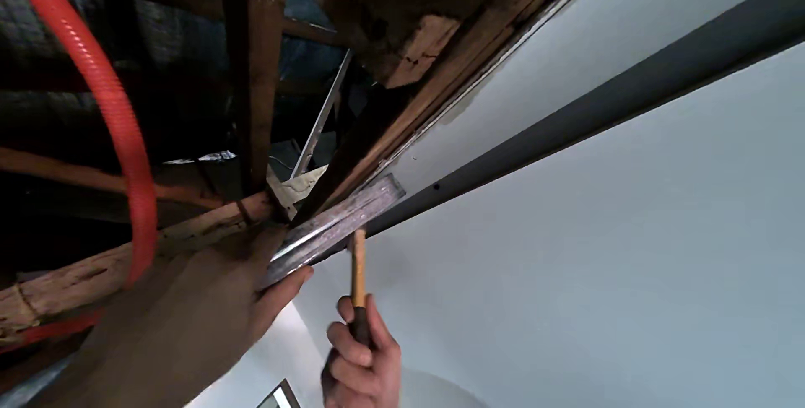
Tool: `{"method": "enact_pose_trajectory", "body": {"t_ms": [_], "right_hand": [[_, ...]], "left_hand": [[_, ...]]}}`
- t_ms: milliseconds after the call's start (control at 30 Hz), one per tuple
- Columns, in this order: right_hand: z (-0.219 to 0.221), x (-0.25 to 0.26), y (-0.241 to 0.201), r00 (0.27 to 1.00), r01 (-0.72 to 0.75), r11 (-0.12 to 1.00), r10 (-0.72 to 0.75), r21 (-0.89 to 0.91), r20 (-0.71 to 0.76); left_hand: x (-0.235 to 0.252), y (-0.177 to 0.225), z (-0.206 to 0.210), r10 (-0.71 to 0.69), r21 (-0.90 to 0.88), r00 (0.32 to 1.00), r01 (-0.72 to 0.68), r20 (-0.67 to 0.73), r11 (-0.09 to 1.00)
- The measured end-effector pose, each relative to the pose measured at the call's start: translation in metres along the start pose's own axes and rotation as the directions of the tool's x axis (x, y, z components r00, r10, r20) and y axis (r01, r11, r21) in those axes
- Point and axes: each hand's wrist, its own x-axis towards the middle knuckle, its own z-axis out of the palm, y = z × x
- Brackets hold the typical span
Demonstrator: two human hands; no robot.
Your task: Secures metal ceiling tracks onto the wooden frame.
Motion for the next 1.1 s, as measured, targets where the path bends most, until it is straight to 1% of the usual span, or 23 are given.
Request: {"method": "enact_pose_trajectory", "body": {"t_ms": [67, 133, 200, 233, 300, 367, 400, 467, 500, 567, 600, 667, 733, 833, 900, 967, 1033, 1100], "right_hand": [[0.007, 0.004, -0.001, 0.999, 0.011, 0.999, -0.009, -0.051, 0.032], [-0.007, -0.005, 0.003, 1.0, 0.029, 0.997, -0.03, -0.074, -0.008], [-0.016, -0.004, 0.004, 0.999, 0.026, 0.999, -0.026, -0.024, -0.036], [-0.015, -0.005, 0.003, 0.998, 0.024, 1.0, -0.024, 0.001, -0.056], [0.0, -0.004, 0.0, 0.997, 0.016, 1.0, -0.014, 0.02, -0.069], [0.017, 0.0, -0.002, 0.999, 0.005, 1.0, -0.007, -0.027, -0.046], [0.017, 0.001, -0.001, 0.999, 0.005, 0.999, -0.007, -0.05, -0.045], [0.006, -0.004, 0.002, 0.996, 0.005, 0.997, -0.012, -0.08, -0.088], [0.002, -0.003, 0.002, 0.995, -0.012, 0.998, 0.005, -0.069, -0.1], [0.007, 0.0, 0.001, 0.99, -0.037, 0.999, 0.036, -0.006, -0.134], [0.013, -0.001, 0.002, 0.991, -0.035, 0.999, 0.035, 0.005, -0.129], [0.023, 0.001, 0.0, 0.997, -0.013, 0.999, 0.01, -0.037, -0.074], [0.013, 0.001, 0.002, 0.999, 0.004, 0.997, -0.008, -0.077, -0.049], [0.004, 0.005, 0.007, 0.998, 0.034, 0.999, -0.034, -0.003, -0.046], [0.017, 0.003, 0.005, 0.998, 0.033, 0.999, -0.032, 0.032, -0.047], [0.027, 0.005, 0.002, 0.999, 0.029, 0.999, -0.029, -0.024, -0.023], [0.016, 0.0, 0.005, 0.999, 0.037, 0.997, -0.039, -0.067, -0.014], [0.007, -0.004, 0.01, 0.999, 0.046, 0.998, -0.047, -0.04, -0.022]], "left_hand": [[0.004, -0.002, -0.007, 0.01, 0.008, 1.0, -0.01, -0.008, 1.0], [0.002, -0.001, -0.004, 0.021, 0.003, 1.0, -0.021, -0.022, 1.0], [0.003, -0.004, -0.001, 0.042, 0.001, 0.996, -0.042, -0.08, 0.999], [0.003, -0.002, 0.0, 0.039, 0.004, 0.996, -0.039, -0.085, 0.999], [0.0, 0.002, -0.004, 0.016, 0.044, 0.999, -0.014, -0.048, 0.999], [0.001, 0.003, -0.006, 0.019, 0.098, 0.999, -0.015, -0.039, 0.995], [0.001, 0.004, -0.007, 0.019, 0.11, 0.999, -0.015, -0.038, 0.994], [-0.001, 0.005, -0.005, 0.012, 0.119, 0.999, -0.008, -0.032, 0.993], [0.0, 0.004, -0.005, 0.004, 0.118, 1.0, -0.001, -0.025, 0.993], [-0.001, 0.004, -0.005, -0.011, 0.114, 1.0, 0.014, -0.02, 0.993], [-0.002, 0.006, -0.005, -0.014, 0.108, 1.0, 0.016, -0.012, 0.994], [0.0, 0.005, -0.008, 0.002, 0.101, 1.0, 0.0, -0.016, 0.995], [0.001, 0.002, -0.007, 0.007, 0.076, 1.0, -0.006, -0.023, 0.997], [0.001, 0.002, -0.007, 0.006, 0.061, 1.0, -0.005, -0.017, 0.998], [-0.001, 0.006, -0.008, -0.003, 0.066, 1.0, 0.004, -0.011, 0.998], [0.003, 0.006, -0.014, 0.0, 0.061, 1.0, 0.0, -0.012, 0.998], [0.004, 0.005, -0.015, 0.016, 0.058, 0.999, -0.015, -0.031, 0.998], [0.003, 0.005, -0.016, 0.014, 0.062, 1.0, -0.012, -0.027, 0.998]]}}
